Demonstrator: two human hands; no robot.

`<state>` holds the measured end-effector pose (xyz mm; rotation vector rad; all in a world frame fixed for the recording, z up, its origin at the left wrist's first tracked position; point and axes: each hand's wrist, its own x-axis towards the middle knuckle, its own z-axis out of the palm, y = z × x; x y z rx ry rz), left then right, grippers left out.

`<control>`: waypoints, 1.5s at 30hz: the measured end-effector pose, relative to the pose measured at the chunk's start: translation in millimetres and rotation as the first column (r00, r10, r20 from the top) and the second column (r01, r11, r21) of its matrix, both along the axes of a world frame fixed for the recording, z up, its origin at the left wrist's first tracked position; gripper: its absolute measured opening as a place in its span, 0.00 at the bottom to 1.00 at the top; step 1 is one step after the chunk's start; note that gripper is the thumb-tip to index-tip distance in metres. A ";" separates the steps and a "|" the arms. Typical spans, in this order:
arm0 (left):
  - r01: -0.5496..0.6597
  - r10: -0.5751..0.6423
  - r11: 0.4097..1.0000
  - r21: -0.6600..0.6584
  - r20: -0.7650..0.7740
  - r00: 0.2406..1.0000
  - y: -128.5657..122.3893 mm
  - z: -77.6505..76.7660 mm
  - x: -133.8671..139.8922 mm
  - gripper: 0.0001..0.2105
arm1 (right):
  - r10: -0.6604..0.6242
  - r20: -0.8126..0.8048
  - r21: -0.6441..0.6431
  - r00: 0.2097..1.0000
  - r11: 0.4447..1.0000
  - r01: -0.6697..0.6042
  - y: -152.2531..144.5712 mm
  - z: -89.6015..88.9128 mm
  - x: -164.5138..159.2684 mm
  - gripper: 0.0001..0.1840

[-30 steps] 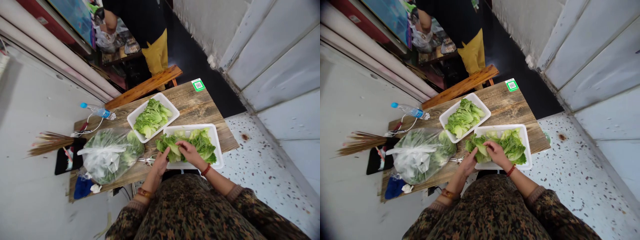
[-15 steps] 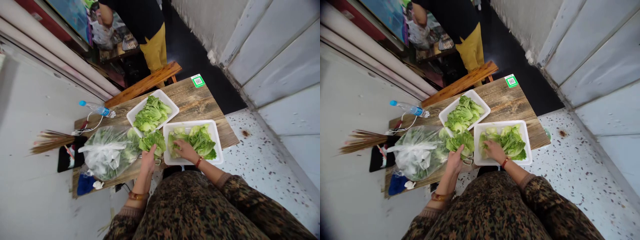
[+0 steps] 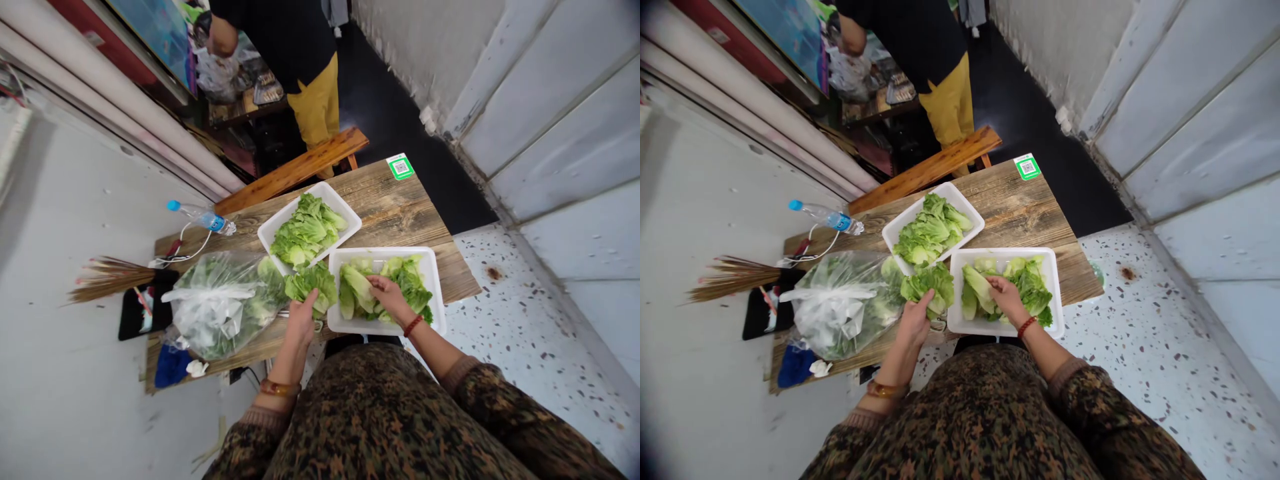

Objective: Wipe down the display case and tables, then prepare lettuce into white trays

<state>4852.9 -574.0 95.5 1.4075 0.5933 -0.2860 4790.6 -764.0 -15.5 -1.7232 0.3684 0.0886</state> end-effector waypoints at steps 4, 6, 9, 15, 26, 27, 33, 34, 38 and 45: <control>0.048 -0.049 0.999 -0.020 -0.037 0.998 -12.7 -3.0 -0.2 0.20 | -0.146 -0.056 0.340 0.988 0.928 0.156 -18.9 11.5 -9.7 0.21; 0.080 -0.082 0.996 -0.038 -0.051 0.995 -21.2 -3.0 -0.7 0.21 | -0.195 -0.111 0.528 0.975 0.819 0.224 -26.2 21.8 -12.2 0.23; 0.138 -0.143 0.988 -0.072 -0.077 0.987 -36.3 -1.0 -2.5 0.21 | -0.209 -0.064 0.532 0.976 0.820 0.210 -35.7 39.7 -14.3 0.22; 0.293 -0.315 0.938 -0.187 -0.100 0.944 -73.9 6.1 -11.1 0.19 | -0.031 0.330 -0.170 0.943 0.981 0.092 -50.2 75.7 -21.7 0.18; 0.230 -0.252 0.940 -0.253 -0.059 0.966 -122.6 10.1 -18.2 0.20 | 0.003 0.390 -0.170 0.921 0.983 0.069 -67.0 84.4 -35.1 0.33; 0.223 -0.240 0.944 -0.243 -0.044 0.970 -124.5 10.3 -18.5 0.20 | -0.028 0.371 -0.139 0.928 0.987 0.085 -70.3 83.8 -36.0 0.32; 0.282 -0.300 0.921 -0.268 -0.028 0.954 -133.1 12.5 -22.4 0.21 | -0.006 0.361 -0.188 0.932 0.979 0.079 -83.0 88.4 -39.8 0.28; 0.304 -0.326 0.912 -0.276 -0.037 0.945 -134.2 12.4 -23.1 0.21 | 0.018 0.376 -0.210 0.926 0.976 0.066 -83.0 89.3 -40.0 0.29; 0.341 -0.371 0.901 -0.269 -0.069 0.926 -137.4 9.9 -24.6 0.20 | 0.093 0.401 -0.231 0.911 0.973 0.002 -79.8 90.4 -39.8 0.32; 0.173 -0.176 0.970 -0.170 -0.007 0.984 -137.2 10.4 -19.1 0.23 | -0.144 0.332 -0.138 0.932 0.970 0.199 -87.0 85.3 -40.0 0.21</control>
